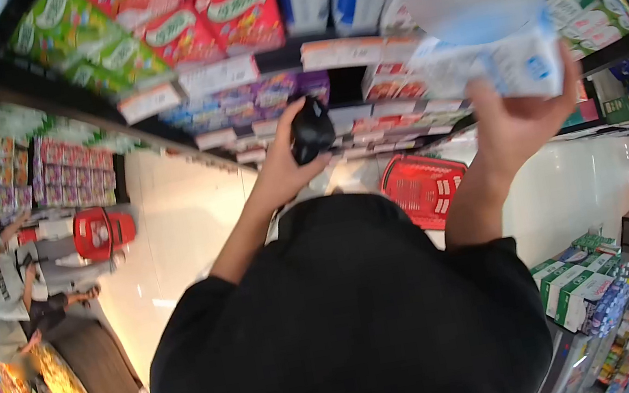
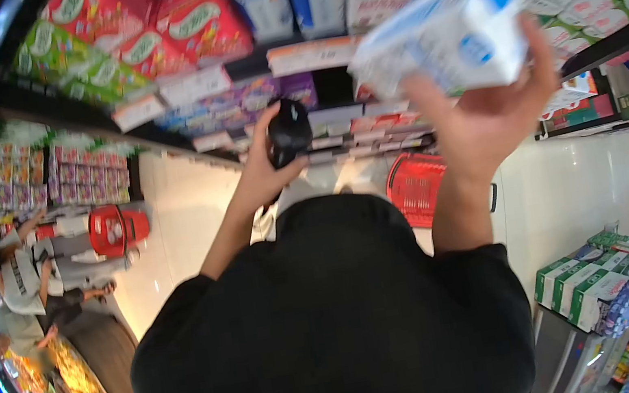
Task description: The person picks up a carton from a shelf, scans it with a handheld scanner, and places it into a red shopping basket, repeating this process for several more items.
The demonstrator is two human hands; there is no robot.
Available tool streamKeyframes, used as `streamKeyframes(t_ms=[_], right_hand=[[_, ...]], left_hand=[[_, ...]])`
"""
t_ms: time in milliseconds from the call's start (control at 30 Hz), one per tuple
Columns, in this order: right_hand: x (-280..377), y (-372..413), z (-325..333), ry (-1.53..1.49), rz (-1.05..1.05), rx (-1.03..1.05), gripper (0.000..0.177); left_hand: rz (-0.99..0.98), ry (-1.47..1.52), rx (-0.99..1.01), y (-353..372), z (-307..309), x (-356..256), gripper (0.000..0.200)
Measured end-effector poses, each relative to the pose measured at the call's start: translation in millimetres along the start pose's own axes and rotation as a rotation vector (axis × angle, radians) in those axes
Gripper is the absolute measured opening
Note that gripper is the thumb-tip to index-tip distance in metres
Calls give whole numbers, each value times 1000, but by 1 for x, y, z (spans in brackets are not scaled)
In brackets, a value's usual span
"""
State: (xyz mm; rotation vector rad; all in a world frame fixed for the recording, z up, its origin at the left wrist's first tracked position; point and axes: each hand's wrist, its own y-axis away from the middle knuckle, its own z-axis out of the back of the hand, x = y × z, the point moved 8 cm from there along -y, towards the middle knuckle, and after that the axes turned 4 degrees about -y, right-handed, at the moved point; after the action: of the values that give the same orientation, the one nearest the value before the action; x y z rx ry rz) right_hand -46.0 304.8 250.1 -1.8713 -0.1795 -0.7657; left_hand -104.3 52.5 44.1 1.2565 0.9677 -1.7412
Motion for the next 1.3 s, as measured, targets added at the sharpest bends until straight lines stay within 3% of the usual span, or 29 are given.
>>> streamKeyframes(t_ms=[100,167,233,367,467,600,733,800,833,900,933,1133,1300], right_hand=[[16,-19,-19,37,145,7,99],[22,-25,-25,64,218,60,98],[27,-28,-31,235,304,42,95],[22,-32,-36,213,213,-58,94],[30,-39,-46,279,350,-28,89],[26,-49,-63,354,430,50,87],[12,-58,-77,443,524,-13,76],[10,-63,-87,641,567,15,70],[14,-64,-87,641,570,10,70],[11,-75,-88,845,373,33,66],[21,-77,-88,992,524,-16,62],[22,-84,-100,1073,336,120,62],[15,-85,-112,1050,338,153,57]], left_hand=[[44,11,-7,1,5,-24,88],[-33,-42,-26,3,8,-34,89],[-12,6,-36,6,9,-31,86],[-82,-5,-57,10,11,-25,84],[-95,15,-62,13,7,-14,84],[37,105,20,17,-3,-3,88],[12,126,-7,17,-4,-6,82],[6,136,-5,16,-5,-5,83],[1,134,-2,16,-5,-4,83],[2,123,15,17,-5,-3,83],[8,123,28,18,-5,-6,83],[38,105,52,19,-5,0,85],[84,184,84,19,-13,7,86]])
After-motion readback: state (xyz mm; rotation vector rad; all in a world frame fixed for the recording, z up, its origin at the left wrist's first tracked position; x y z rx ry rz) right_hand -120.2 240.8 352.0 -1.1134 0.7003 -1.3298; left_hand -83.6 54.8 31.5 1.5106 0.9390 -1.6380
